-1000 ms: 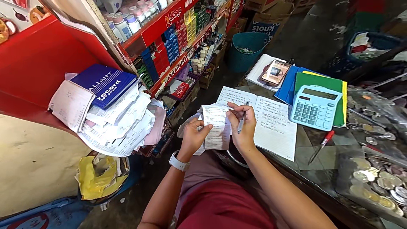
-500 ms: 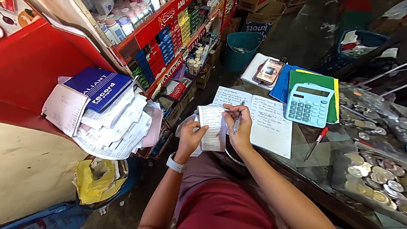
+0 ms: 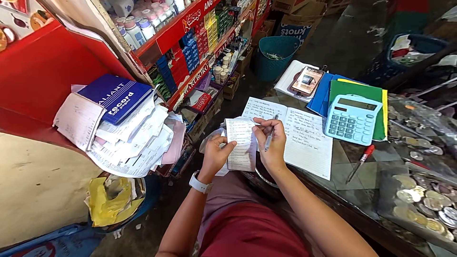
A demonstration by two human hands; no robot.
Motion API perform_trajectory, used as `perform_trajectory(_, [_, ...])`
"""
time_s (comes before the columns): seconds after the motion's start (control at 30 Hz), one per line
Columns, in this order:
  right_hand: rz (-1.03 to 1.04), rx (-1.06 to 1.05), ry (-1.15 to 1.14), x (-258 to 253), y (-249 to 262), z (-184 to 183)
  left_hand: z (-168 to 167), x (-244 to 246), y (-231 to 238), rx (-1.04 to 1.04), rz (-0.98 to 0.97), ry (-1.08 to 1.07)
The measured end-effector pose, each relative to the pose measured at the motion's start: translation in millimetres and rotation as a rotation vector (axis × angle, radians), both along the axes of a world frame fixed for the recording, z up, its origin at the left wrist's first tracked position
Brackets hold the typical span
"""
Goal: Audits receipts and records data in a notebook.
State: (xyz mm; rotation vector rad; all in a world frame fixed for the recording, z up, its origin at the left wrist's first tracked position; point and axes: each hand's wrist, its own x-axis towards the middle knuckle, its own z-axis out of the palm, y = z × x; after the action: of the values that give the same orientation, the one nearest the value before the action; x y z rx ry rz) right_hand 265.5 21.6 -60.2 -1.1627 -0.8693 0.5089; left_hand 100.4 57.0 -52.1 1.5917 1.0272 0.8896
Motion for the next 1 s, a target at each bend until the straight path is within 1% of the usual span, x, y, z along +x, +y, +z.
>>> perform_trajectory(0.2, [-0.001, -0.014, -0.016, 0.4, 0.1, -0.5, 1.1, -0.7, 0.9, -0.003, 0.009, 0.031])
perform_trajectory(0.4, [-0.007, -0.027, -0.016, 0.3, 0.0, -1.6, 2.4, -0.2, 0.0, -0.028, 0.018, 0.007])
perform_trajectory(0.83, [-0.015, -0.028, -0.023, -0.2, -2.2, -0.3, 3.1, 0.4, -0.1, -0.001, 0.012, 0.017])
perform_trajectory(1.0, [-0.030, -0.014, -0.026, 8.1, -4.0, -1.4, 1.1, -3.2, 0.1, 0.034, 0.015, 0.006])
